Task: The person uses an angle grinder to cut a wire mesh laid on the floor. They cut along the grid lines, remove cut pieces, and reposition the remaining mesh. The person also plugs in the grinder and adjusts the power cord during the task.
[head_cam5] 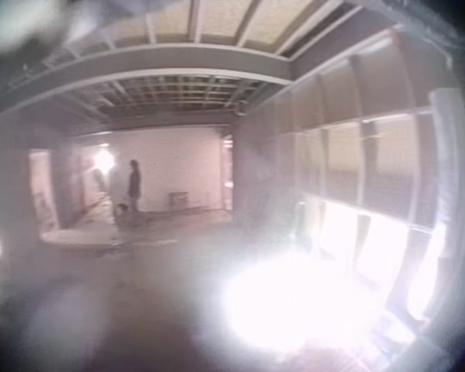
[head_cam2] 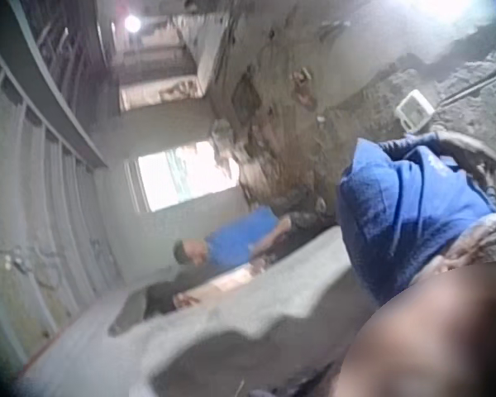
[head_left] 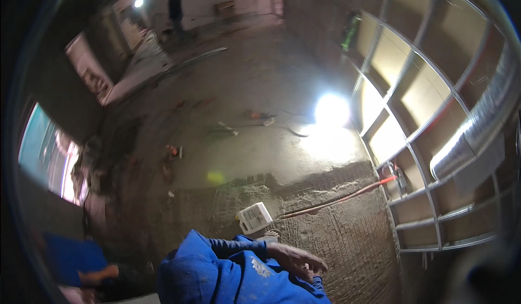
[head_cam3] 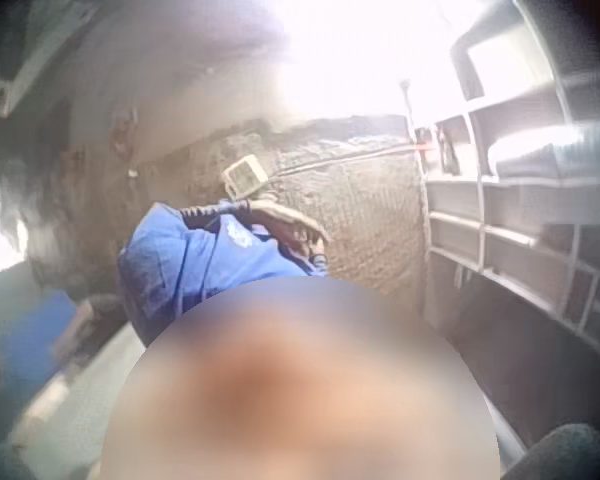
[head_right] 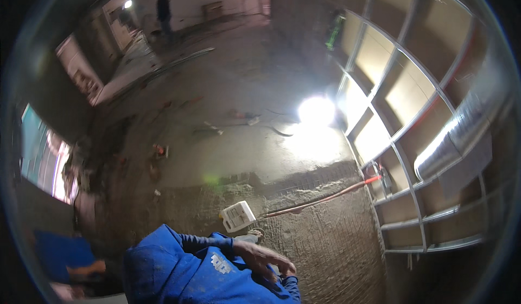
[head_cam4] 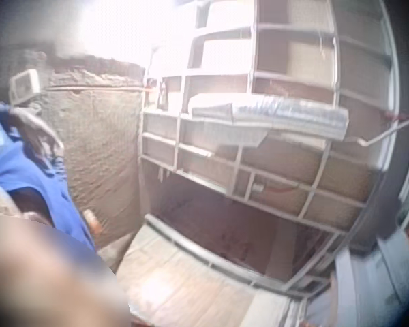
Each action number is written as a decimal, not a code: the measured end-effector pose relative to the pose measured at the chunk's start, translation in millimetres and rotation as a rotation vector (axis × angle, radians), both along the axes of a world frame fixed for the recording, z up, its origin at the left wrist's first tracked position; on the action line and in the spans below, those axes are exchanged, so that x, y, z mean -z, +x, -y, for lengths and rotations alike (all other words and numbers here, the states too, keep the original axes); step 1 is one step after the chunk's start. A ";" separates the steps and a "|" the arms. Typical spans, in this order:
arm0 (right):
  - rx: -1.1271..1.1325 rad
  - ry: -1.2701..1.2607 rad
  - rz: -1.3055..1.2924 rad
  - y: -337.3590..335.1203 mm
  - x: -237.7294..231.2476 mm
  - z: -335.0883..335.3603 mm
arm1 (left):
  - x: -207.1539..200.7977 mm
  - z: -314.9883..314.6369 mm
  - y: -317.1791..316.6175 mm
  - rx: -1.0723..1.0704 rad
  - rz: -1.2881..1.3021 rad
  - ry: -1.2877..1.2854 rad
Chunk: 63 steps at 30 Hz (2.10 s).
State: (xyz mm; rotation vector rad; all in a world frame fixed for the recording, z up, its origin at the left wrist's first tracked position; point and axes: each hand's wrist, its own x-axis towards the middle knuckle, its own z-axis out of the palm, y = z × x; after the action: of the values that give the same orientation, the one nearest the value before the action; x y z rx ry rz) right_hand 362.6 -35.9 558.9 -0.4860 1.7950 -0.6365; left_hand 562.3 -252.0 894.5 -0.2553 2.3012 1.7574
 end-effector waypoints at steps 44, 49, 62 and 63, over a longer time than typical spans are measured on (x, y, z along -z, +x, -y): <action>0.103 0.491 0.050 -38.5 -48.9 74.8 | 306.8 -184.8 363.1 -1.072 1.083 0.281; -0.216 0.398 0.032 -27.2 -21.1 143.1 | 310.3 -135.4 333.3 -1.346 0.815 0.447; -0.029 0.116 0.172 -179.1 -20.8 610.4 | 266.0 250.4 190.5 -2.027 0.257 0.466; -0.021 0.109 0.151 -190.0 -23.9 634.1 | 268.5 264.9 182.4 -2.035 0.211 0.457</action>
State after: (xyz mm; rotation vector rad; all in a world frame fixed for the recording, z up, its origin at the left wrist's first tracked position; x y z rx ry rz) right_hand 172.6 -670.0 582.8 -0.3719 1.6694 -0.5432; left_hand 744.7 -516.9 626.0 -3.0600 0.8139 2.2451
